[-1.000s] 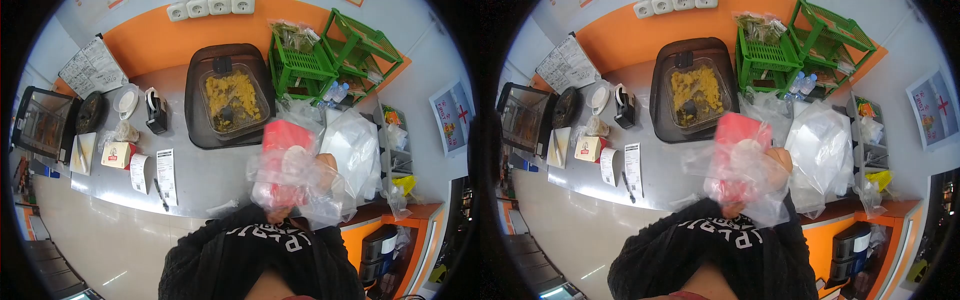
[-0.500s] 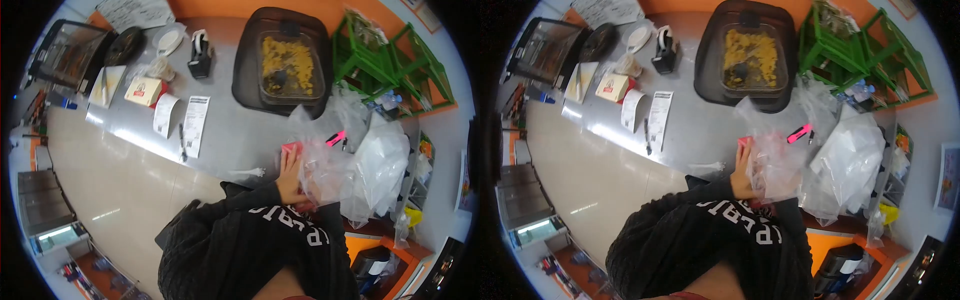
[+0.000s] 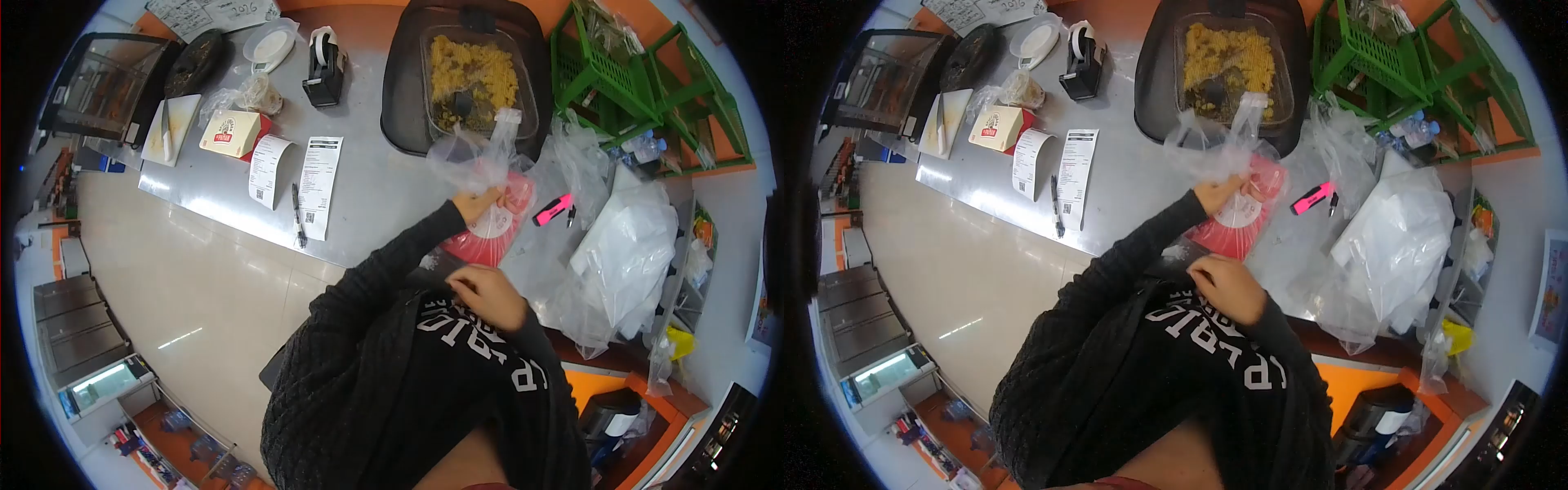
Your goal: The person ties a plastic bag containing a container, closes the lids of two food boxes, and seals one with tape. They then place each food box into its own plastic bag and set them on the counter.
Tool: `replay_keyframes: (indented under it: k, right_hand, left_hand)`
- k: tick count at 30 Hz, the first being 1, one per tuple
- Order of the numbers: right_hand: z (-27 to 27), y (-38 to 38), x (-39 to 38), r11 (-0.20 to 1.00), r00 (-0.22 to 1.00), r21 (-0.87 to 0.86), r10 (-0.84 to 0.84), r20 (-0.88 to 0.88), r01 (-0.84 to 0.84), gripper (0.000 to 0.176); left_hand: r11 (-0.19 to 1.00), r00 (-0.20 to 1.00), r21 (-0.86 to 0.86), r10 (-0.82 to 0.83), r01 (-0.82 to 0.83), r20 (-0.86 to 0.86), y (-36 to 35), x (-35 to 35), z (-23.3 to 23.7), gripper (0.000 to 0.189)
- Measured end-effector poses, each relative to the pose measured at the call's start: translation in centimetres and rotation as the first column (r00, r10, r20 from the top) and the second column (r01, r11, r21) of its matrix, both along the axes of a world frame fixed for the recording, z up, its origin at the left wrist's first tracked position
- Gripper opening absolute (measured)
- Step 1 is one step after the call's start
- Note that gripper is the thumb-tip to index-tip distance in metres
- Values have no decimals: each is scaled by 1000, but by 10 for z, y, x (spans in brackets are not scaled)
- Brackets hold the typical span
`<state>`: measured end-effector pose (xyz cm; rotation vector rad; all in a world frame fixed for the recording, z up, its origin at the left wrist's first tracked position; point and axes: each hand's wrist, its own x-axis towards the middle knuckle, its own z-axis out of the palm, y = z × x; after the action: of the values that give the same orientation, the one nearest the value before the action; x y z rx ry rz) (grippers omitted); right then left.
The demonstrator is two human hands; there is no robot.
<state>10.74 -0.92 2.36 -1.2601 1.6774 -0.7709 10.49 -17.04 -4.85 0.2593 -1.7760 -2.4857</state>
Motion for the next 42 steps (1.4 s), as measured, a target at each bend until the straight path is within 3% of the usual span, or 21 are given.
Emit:
replay_keyframes:
  k: [1, 4, 9, 11, 13, 16, 20, 23, 24, 27, 28, 32, 35, 37, 40, 42]
  right_hand:
    - [-41, -5, 8, 995, 997, -76, 66, -42, -69, 28]
    - [-90, -16, 39, 964, 872, -264, -92, -481, -44, 24]
    - [-91, -24, 32, 984, 802, -76, 86, -591, -161, 22]
    - [-96, -19, 33, 986, 786, -85, 60, -616, -142, 21]
    - [-96, -14, 33, 982, 762, -160, -25, -647, -103, 19]
    - [-79, 5, 32, 994, 890, -112, -54, -453, 3, 22]
    - [-62, 28, 30, 1000, 972, 8, 3, -236, -1, 23]
    - [-47, 41, 26, 976, 964, -142, -190, -185, 165, 22]
    - [-57, 47, 25, 914, 942, -337, -292, -164, 225, 20]
    - [-18, 63, 12, 861, 910, -336, -414, -24, 382, 18]
    - [-15, 67, 7, 813, 907, -434, -422, 18, 387, 14]
    - [-12, 88, -2, 695, 814, -445, -558, 163, 565, 14]
    - [18, 116, -16, 426, 538, -335, -728, 424, 840, 14]
    - [35, 139, -26, 224, 340, -277, -795, 502, 934, 17]
    - [28, 166, -38, 93, 290, -463, -881, 375, 882, 18]
    - [19, 174, -40, 99, 251, -482, -932, 262, 871, 16]
  left_hand:
    - [999, 1000, -35, -9, 8, -21, 0, -2, -6, 33]
    - [990, 998, -139, -14, 5, -62, 7, -10, -20, 36]
    - [954, 989, -269, 110, -132, -96, 14, -12, -27, 39]
    - [806, 993, -580, 82, -117, -87, 12, -12, -28, 36]
    - [819, 999, -573, 11, 17, 46, 6, -7, -34, 33]
    - [866, 989, -481, -87, 136, 122, 5, 12, -6, 31]
    - [791, 975, -571, -173, 220, 136, 14, 42, 14, 29]
    - [718, 967, -649, -211, 252, 143, 22, 51, 17, 28]
    - [696, 964, -669, -222, 261, 145, 24, 52, 17, 27]
    - [624, 955, -728, -257, 283, 151, 30, 60, 19, 26]
    - [601, 949, -744, -277, 294, 152, 31, 61, 21, 26]
    - [500, 913, -796, -380, 340, 151, 32, 61, 33, 24]
    - [411, 867, -855, -492, 315, 82, 48, 32, 28, 23]
    - [348, 821, -891, -569, 291, 46, 64, 3, 25, 22]
    - [297, 764, -906, -644, 301, 43, 78, -27, 22, 21]
    - [295, 751, -907, -660, 301, 34, 82, -42, 22, 21]
